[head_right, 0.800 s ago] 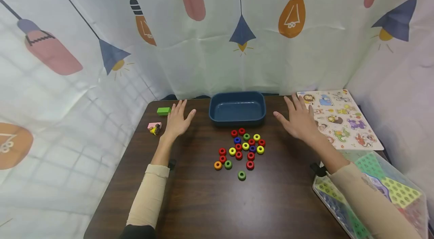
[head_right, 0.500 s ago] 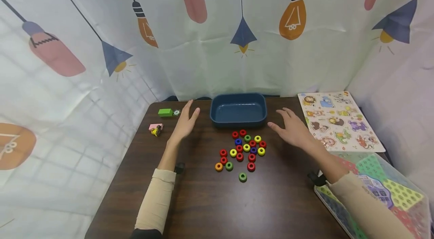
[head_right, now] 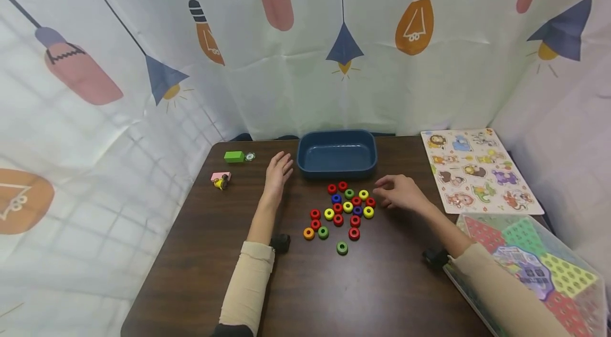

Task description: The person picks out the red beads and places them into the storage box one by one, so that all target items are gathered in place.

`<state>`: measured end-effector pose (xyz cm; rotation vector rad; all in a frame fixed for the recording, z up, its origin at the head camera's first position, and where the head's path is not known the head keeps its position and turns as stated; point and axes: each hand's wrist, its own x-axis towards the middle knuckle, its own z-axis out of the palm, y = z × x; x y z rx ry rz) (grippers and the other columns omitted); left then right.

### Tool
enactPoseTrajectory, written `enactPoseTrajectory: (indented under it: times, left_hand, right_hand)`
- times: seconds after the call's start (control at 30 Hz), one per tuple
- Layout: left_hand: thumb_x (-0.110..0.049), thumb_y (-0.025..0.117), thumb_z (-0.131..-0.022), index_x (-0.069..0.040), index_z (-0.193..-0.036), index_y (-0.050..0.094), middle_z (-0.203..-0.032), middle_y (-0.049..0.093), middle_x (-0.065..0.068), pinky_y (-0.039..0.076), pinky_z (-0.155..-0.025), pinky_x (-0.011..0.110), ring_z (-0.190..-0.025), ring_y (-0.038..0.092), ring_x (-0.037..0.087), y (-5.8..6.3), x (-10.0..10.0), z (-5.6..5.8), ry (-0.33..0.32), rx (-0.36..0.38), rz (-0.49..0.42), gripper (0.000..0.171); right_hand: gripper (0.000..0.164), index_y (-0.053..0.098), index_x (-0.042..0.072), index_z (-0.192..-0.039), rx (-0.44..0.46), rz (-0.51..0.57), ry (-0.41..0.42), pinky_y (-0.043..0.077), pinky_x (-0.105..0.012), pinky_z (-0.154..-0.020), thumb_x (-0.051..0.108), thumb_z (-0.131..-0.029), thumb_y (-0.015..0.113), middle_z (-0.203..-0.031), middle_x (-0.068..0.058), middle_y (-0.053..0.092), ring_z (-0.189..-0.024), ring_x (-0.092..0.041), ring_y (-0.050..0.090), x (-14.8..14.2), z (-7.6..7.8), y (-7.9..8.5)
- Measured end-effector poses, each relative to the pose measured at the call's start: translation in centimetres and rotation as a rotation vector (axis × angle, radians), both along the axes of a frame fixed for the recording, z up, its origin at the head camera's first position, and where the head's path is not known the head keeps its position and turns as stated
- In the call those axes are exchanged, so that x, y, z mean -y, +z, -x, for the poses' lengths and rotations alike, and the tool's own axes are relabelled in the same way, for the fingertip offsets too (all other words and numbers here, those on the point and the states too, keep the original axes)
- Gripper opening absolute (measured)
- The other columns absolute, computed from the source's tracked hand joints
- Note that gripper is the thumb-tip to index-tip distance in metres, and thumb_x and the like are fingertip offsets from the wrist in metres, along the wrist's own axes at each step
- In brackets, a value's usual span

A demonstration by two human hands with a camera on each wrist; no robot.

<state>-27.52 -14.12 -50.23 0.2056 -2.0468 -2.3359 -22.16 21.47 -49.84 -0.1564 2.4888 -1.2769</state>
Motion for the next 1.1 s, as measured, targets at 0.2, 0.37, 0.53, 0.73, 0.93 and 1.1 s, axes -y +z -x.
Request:
enactPoseTrajectory:
  times: [0.2,0.37,0.53,0.73,0.93,1.1]
  left_hand:
    - [-0.013,0.053,-0.100,-0.001,-0.147,0.035,-0.149,0.043,0.013,0.036,-0.112,0.039,-0.137,0.043,0.025,-0.9,-1.5,1.0,0.031,0.031,-0.110,0.052]
    - [-0.005,0.060,-0.096,-0.003,-0.144,0.041,-0.148,0.045,0.013,0.038,-0.111,0.035,-0.137,0.043,0.023,-0.8,-2.6,1.6,0.100,0.011,-0.070,0.052]
    - [0.004,0.061,-0.092,-0.006,-0.140,0.046,-0.147,0.047,0.014,0.041,-0.108,0.032,-0.137,0.044,0.023,-0.9,-2.7,1.8,0.157,-0.037,-0.090,0.052]
    - [0.010,0.061,-0.089,-0.007,-0.136,0.051,-0.142,0.051,0.015,0.047,-0.102,0.030,-0.130,0.052,0.023,-0.9,-2.4,1.8,0.182,-0.059,-0.141,0.051]
    - [0.012,0.063,-0.087,-0.005,-0.135,0.051,-0.141,0.052,0.016,0.049,-0.099,0.029,-0.130,0.052,0.028,-0.8,-2.3,1.4,0.180,-0.044,-0.157,0.052]
    - [0.014,0.064,-0.085,-0.005,-0.132,0.053,-0.137,0.056,0.012,0.051,-0.096,0.028,-0.125,0.056,0.025,-1.1,-2.4,1.2,0.208,-0.032,-0.138,0.053]
  right_hand:
    - [0.042,0.058,0.000,-0.128,0.077,0.171,-0.015,0.061,-0.043,-0.065,0.016,-0.091,0.070,-0.110,-0.020,0.069,-0.077,-0.030,0.073,0.9,0.8,-1.1]
    - [0.041,0.057,0.000,-0.127,0.093,0.213,-0.013,0.060,-0.044,-0.065,0.012,-0.090,0.070,-0.108,-0.019,0.070,-0.076,-0.030,0.073,1.0,1.5,-1.5]
    - [0.042,0.058,-0.002,-0.126,0.122,0.244,-0.019,0.060,-0.045,-0.065,0.010,-0.089,0.071,-0.105,-0.018,0.071,-0.076,-0.032,0.073,1.1,1.7,-1.7]
    - [0.042,0.059,-0.001,-0.125,0.126,0.265,-0.020,0.060,-0.046,-0.066,0.008,-0.086,0.074,-0.103,-0.018,0.072,-0.077,-0.033,0.073,0.9,2.0,-1.7]
    - [0.043,0.060,0.003,-0.127,0.093,0.283,-0.012,0.060,-0.049,-0.070,0.007,-0.086,0.073,-0.108,-0.019,0.071,-0.081,-0.035,0.072,0.4,2.0,1.0]
    - [0.045,0.056,0.000,-0.131,0.084,0.334,0.040,0.057,-0.054,-0.076,0.007,-0.088,0.070,-0.114,-0.023,0.067,-0.090,-0.044,0.069,0.6,3.2,4.5]
